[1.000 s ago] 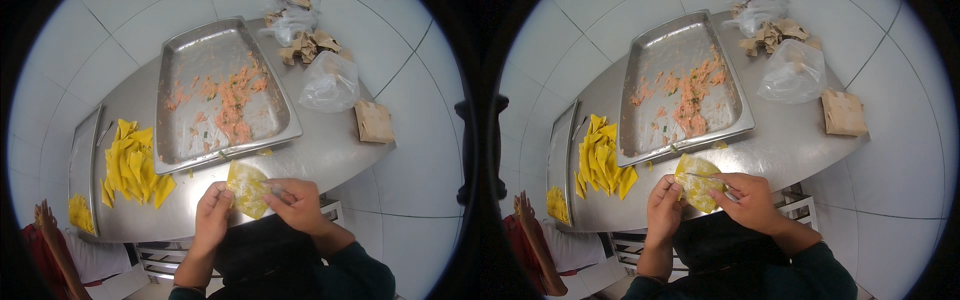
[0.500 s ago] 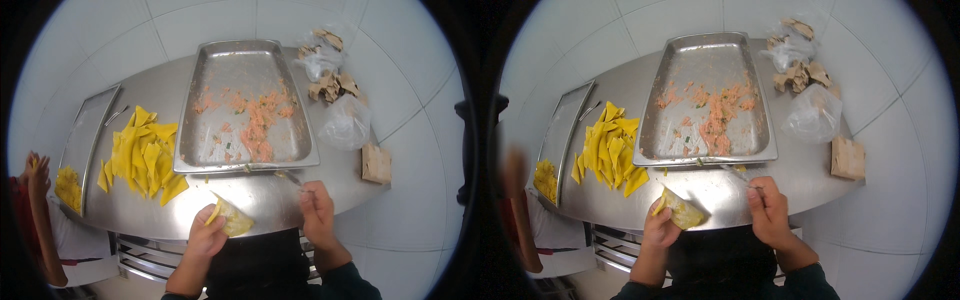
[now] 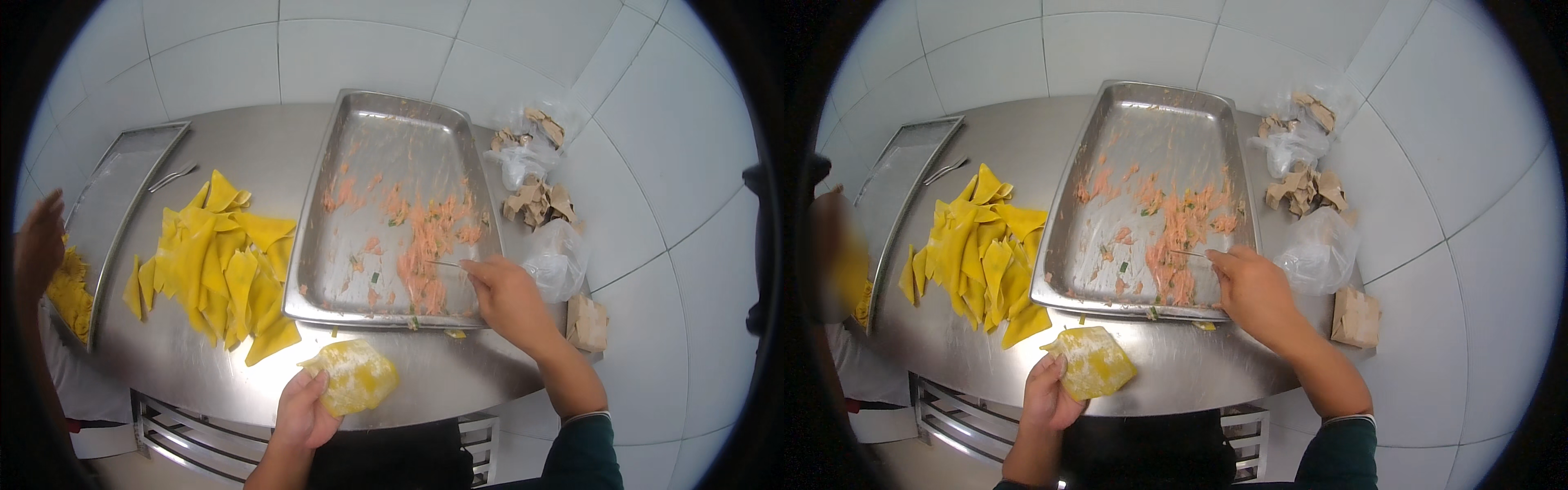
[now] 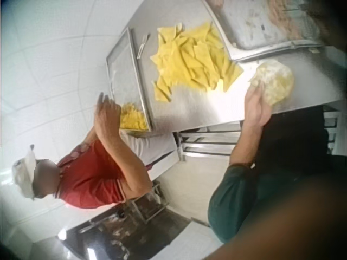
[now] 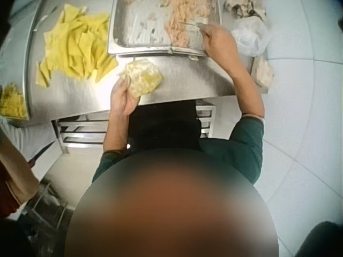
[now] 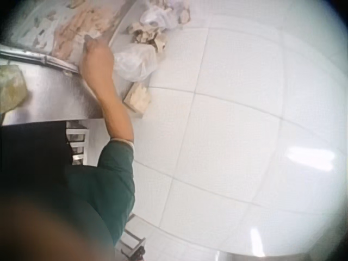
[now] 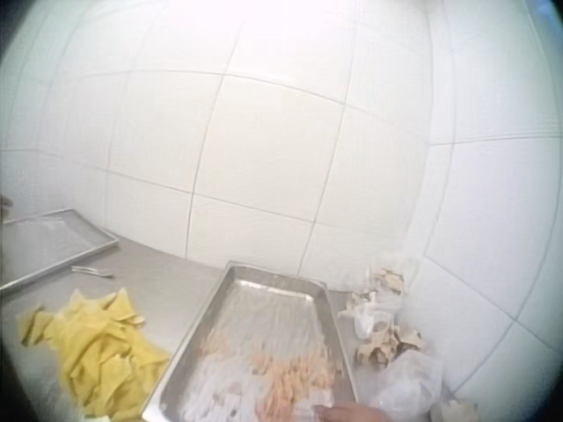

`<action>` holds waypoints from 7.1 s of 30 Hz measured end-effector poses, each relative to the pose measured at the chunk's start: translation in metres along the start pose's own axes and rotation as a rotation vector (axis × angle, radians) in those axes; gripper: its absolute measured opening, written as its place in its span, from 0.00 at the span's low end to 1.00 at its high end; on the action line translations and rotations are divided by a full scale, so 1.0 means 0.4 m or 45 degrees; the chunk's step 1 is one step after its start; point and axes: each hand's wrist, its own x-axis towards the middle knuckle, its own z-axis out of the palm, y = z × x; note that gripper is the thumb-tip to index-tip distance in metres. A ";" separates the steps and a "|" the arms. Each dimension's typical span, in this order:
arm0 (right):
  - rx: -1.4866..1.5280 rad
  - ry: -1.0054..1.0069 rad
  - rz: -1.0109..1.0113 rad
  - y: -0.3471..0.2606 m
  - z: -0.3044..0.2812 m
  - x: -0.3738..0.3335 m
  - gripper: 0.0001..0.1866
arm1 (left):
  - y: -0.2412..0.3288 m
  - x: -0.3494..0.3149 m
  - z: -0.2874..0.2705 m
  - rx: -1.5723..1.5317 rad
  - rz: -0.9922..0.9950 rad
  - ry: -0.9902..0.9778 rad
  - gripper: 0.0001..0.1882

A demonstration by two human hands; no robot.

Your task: The person scoops filling from a metal tray with a spoon and places it onto yellow square pasta sheets, then folds and seals them into triangles. The finished triangles are placed on a tray. A second person performs the same task at the same table.

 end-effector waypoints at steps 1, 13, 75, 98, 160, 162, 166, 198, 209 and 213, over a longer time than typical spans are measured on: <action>-0.032 -0.030 -0.009 -0.001 0.006 0.009 0.12 | 0.000 0.000 0.000 -0.024 -0.009 0.000 0.24; 0.008 -0.518 -0.065 -0.019 -0.036 0.052 0.11 | 0.005 0.009 -0.010 -0.128 -0.086 0.022 0.27; 0.727 -0.621 0.437 -0.026 -0.077 0.031 0.10 | -0.005 0.013 -0.020 -0.045 -0.113 0.053 0.28; 0.839 0.310 0.029 -0.270 0.166 -0.273 0.10 | -0.048 -0.052 0.142 0.043 -0.001 0.143 0.30; 0.591 0.210 -0.197 -0.214 0.187 -0.268 0.15 | -0.026 0.058 -0.069 -0.508 0.008 -0.171 0.28; 0.577 0.251 -0.195 -0.210 0.195 -0.272 0.10 | -0.025 0.058 -0.071 -0.503 -0.014 -0.169 0.28; 0.711 0.311 0.049 -0.199 0.205 -0.291 0.11 | -0.030 0.062 -0.071 -0.474 -0.066 -0.147 0.28; 0.848 0.292 0.135 -0.214 0.168 -0.287 0.14 | -0.025 0.046 -0.036 -0.193 -0.214 -0.006 0.29; 0.801 0.439 -0.094 -0.182 0.208 -0.282 0.20 | -0.031 0.027 0.024 -0.018 0.059 0.245 0.33; 0.641 0.376 -0.286 -0.194 0.198 -0.291 0.24 | -0.034 0.008 0.052 -0.055 0.172 0.304 0.31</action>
